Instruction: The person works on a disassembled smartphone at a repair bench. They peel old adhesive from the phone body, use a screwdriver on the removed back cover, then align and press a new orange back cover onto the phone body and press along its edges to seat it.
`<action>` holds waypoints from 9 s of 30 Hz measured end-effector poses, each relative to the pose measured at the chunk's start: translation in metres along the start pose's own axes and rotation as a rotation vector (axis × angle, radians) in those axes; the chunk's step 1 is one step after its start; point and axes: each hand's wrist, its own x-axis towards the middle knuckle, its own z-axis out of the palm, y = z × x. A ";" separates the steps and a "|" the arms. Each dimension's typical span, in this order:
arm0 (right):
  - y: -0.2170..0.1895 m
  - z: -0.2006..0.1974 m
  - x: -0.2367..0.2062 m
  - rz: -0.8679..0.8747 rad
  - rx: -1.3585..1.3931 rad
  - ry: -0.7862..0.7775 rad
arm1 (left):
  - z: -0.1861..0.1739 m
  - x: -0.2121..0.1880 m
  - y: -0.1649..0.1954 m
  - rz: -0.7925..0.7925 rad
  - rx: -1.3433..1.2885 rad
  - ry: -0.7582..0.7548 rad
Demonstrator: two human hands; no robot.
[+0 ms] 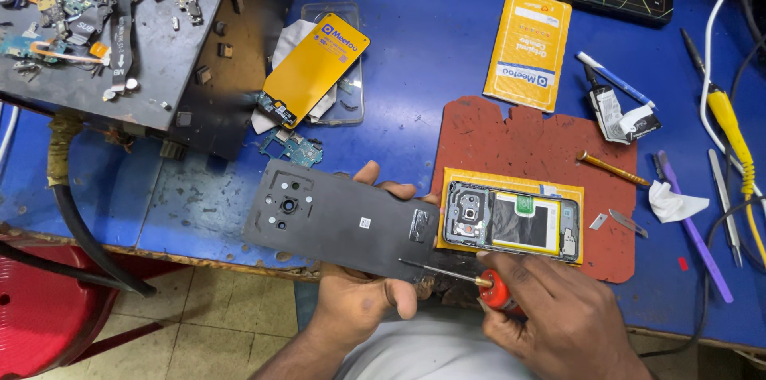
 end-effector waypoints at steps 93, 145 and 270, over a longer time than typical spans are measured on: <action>0.008 0.003 -0.011 -0.005 -0.013 -0.020 | 0.003 0.003 0.005 0.040 0.011 0.045; 0.003 -0.002 -0.004 0.017 0.013 -0.001 | 0.001 0.002 0.004 0.052 0.072 0.030; 0.018 -0.022 -0.002 0.398 0.098 0.059 | 0.002 0.004 0.027 -0.306 -0.177 -0.121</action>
